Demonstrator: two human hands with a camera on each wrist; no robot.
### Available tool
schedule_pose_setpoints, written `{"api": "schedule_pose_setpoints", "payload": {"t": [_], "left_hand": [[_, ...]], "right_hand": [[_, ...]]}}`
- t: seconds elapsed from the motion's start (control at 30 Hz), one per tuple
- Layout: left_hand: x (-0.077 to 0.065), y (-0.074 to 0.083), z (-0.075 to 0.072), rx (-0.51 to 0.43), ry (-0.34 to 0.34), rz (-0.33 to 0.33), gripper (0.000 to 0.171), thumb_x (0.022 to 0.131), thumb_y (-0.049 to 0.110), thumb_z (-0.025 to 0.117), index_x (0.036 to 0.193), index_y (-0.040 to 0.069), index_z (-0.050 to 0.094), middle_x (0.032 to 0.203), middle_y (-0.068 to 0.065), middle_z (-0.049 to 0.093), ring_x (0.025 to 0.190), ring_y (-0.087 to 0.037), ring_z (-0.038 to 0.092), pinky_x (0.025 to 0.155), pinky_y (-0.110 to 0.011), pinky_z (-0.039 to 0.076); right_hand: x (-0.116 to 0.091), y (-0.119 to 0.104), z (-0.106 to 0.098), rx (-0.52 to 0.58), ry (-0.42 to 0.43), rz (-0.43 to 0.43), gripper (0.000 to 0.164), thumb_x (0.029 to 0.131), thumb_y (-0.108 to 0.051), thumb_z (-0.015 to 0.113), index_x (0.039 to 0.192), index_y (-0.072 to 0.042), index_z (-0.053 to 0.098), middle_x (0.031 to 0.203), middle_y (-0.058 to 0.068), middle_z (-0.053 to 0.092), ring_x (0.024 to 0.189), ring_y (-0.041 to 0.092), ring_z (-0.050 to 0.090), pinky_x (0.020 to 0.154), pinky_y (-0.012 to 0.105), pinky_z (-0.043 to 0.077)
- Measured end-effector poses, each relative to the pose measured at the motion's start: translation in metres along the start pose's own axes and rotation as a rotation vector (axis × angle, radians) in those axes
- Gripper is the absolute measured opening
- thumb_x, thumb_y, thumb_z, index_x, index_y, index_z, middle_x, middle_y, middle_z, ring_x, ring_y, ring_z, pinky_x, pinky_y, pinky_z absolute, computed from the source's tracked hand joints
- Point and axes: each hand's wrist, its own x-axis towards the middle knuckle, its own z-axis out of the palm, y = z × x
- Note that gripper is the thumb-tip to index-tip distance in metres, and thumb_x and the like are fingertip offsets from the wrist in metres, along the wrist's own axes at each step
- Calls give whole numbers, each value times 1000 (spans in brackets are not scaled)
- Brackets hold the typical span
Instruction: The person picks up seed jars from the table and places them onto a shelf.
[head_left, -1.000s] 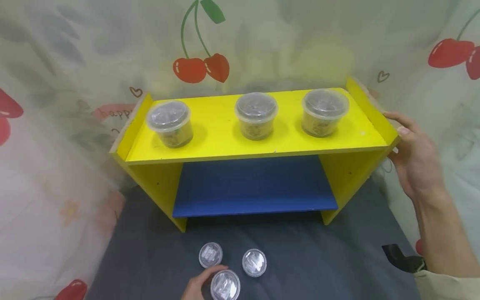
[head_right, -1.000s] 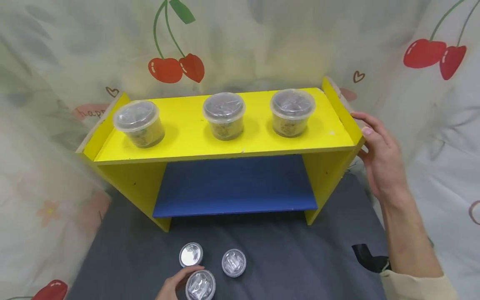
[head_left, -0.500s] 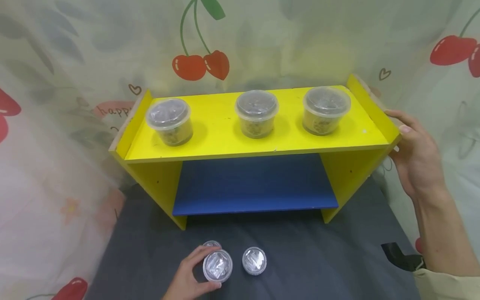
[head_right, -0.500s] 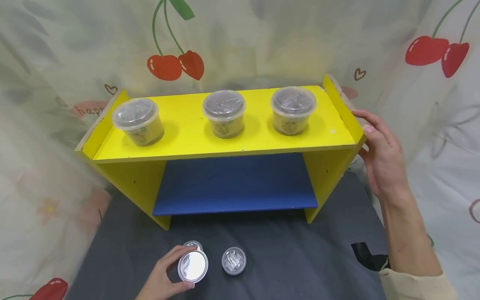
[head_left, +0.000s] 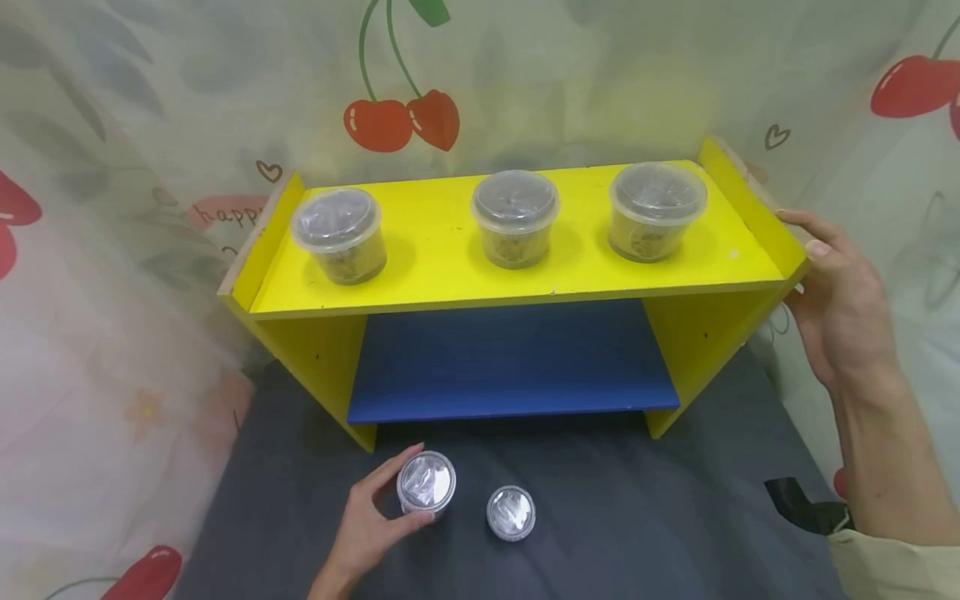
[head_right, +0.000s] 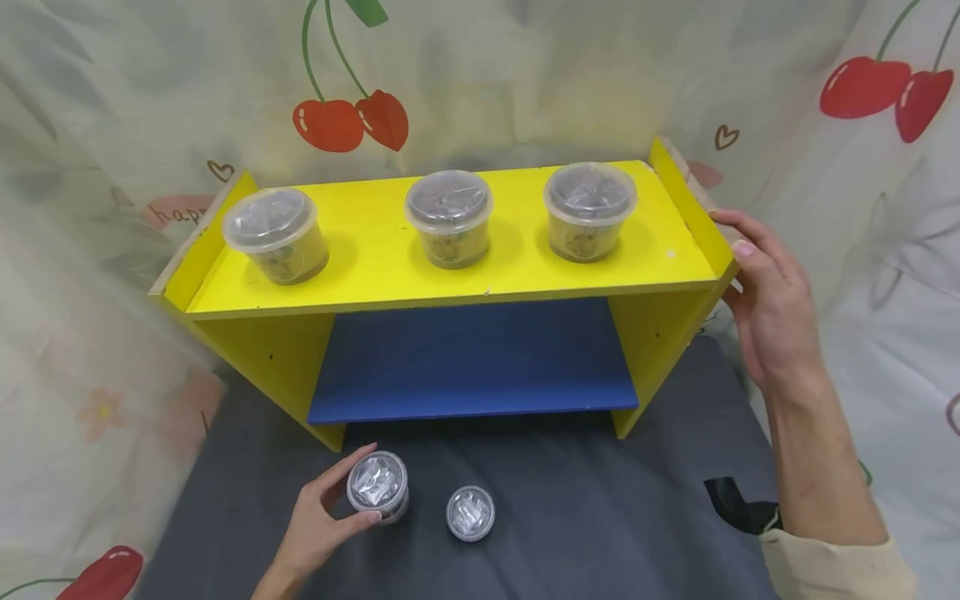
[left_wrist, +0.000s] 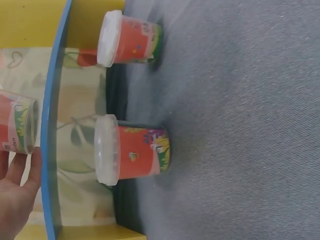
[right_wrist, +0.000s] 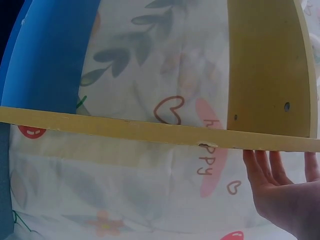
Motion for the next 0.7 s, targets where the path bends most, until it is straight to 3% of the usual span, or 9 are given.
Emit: {"api": "schedule_pose_setpoints", "payload": {"t": [0.2,0.37,0.7], "left_hand": [[10,1,-4,-92,26,0,73,75,-4,82,142,4,53,138,-17,57,122,-16,58,100,-22,44],[19,2,-7,-99,55,4,71,79,-8,78,143,4,51,143,-21,52,128,-14,53,105,-21,39],[34,-1,-16,-96,137,-12,73,75,-11,79,142,1,52,144,-24,50,131,-11,50,106,-21,38]], "right_hand": [[1,-1,1,13,12,-13,42,101,-17,45,138,3,51,127,14,51,117,28,45,100,35,36],[1,-1,2,28,13,-19,41,101,-16,45,136,5,52,121,13,53,114,27,46,96,33,37],[0,0,3,11,31,-10,41,101,-17,45,136,3,53,129,13,49,116,28,45,98,34,36]]}}
